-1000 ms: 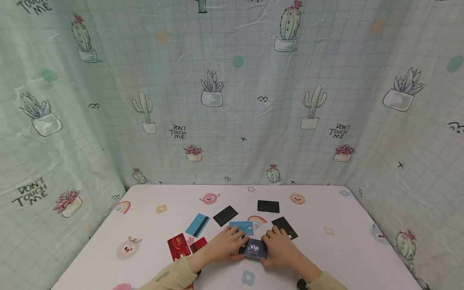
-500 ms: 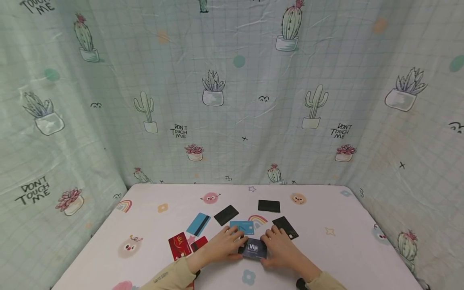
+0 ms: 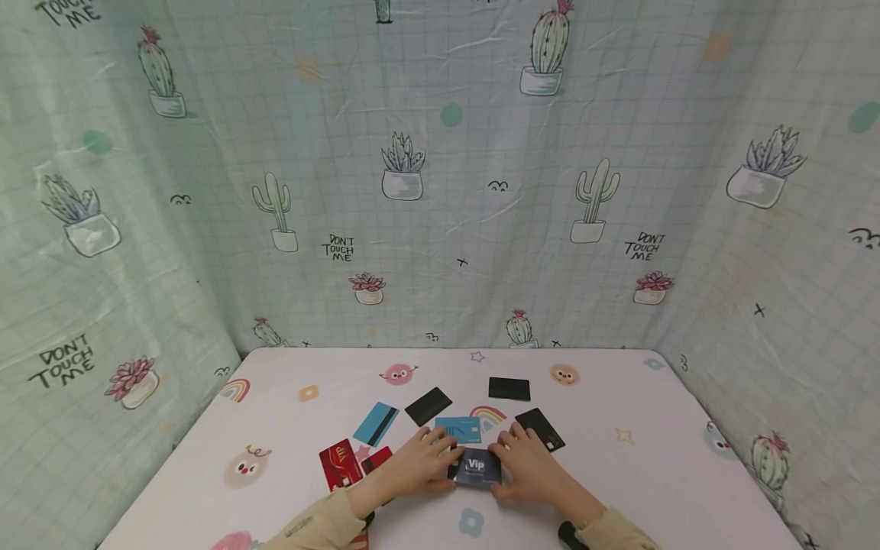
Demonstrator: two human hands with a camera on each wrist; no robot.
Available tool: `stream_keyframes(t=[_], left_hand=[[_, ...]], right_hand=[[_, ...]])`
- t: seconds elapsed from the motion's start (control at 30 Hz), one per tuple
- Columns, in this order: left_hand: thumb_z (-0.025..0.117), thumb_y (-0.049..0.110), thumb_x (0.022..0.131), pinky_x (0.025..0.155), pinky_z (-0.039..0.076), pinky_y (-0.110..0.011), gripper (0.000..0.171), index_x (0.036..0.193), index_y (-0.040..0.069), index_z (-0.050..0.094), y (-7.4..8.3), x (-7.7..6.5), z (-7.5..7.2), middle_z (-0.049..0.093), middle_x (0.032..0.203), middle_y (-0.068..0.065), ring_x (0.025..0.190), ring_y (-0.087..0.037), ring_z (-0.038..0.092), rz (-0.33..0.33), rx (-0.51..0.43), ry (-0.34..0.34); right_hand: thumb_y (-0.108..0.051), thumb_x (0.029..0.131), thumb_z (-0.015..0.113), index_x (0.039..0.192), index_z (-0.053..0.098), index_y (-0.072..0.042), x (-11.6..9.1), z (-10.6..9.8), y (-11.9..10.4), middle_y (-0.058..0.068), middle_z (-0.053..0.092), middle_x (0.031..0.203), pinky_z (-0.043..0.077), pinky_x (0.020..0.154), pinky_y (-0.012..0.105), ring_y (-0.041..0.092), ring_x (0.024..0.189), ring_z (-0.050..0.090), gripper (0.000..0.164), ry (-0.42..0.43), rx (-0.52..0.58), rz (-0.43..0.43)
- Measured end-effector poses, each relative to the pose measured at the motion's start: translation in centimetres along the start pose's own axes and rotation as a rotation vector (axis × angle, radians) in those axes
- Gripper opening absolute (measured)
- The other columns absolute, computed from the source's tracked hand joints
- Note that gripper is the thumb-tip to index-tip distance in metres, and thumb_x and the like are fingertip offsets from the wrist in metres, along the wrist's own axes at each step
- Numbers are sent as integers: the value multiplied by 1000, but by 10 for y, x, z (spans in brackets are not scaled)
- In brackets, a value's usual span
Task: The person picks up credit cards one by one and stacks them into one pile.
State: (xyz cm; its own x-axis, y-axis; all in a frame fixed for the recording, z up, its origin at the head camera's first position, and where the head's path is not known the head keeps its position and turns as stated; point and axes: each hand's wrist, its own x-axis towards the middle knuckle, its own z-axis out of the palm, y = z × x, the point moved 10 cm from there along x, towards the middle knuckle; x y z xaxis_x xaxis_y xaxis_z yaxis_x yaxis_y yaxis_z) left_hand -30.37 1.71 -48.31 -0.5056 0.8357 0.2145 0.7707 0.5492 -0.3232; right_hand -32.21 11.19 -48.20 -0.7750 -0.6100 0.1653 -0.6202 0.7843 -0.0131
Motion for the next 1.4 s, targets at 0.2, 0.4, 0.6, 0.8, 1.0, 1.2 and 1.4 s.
stream_keyframes(t=[0.2,0.4,0.6,0.8,1.0,1.2,1.4], left_hand=[[52,52,82,88,45,-36,49,121,21,52,-3,-3,0,56,115,3,108,-17,48,-21,27,26],[54,50,82,86,43,-32,48,120,21,53,-7,-4,0,57,114,3,107,-17,49,-39,27,46],[56,50,81,80,40,-30,47,118,21,55,-12,-5,-2,58,111,3,101,-15,48,-57,41,56],[57,48,81,84,41,-33,45,117,20,55,-18,-6,-2,58,112,3,105,-16,50,-86,33,70],[59,46,80,89,41,-36,46,117,19,55,-25,-7,-2,58,113,2,108,-17,49,-128,17,74],[61,46,79,89,42,-37,47,117,19,55,-32,-8,-1,58,113,1,107,-17,49,-159,4,84],[61,46,78,87,42,-37,46,115,19,57,-38,-8,1,59,111,1,103,-17,48,-167,2,103]], right_hand=[[-49,69,66,108,62,-16,2,-3,1,-5,56,95,40,77,38,12,89,41,52,27,-12,-9],[-47,68,67,106,62,-17,4,-7,-2,-5,57,94,41,78,38,13,89,42,49,80,-46,-34],[-46,68,67,108,62,-16,7,-5,-1,-4,57,96,42,79,38,14,89,42,50,88,-58,-44],[-45,69,68,110,61,-15,12,-6,-1,-4,57,98,41,79,37,12,88,41,51,100,-44,-40],[-43,66,71,107,62,-12,16,-13,-3,-3,57,96,41,74,35,12,84,41,52,188,-59,-68],[-42,66,71,108,61,-12,23,-12,-1,-2,59,99,40,72,32,12,84,40,53,206,-55,-52],[-41,65,71,106,62,-10,28,-13,-1,-1,60,99,39,70,32,13,83,41,53,228,-48,-65]])
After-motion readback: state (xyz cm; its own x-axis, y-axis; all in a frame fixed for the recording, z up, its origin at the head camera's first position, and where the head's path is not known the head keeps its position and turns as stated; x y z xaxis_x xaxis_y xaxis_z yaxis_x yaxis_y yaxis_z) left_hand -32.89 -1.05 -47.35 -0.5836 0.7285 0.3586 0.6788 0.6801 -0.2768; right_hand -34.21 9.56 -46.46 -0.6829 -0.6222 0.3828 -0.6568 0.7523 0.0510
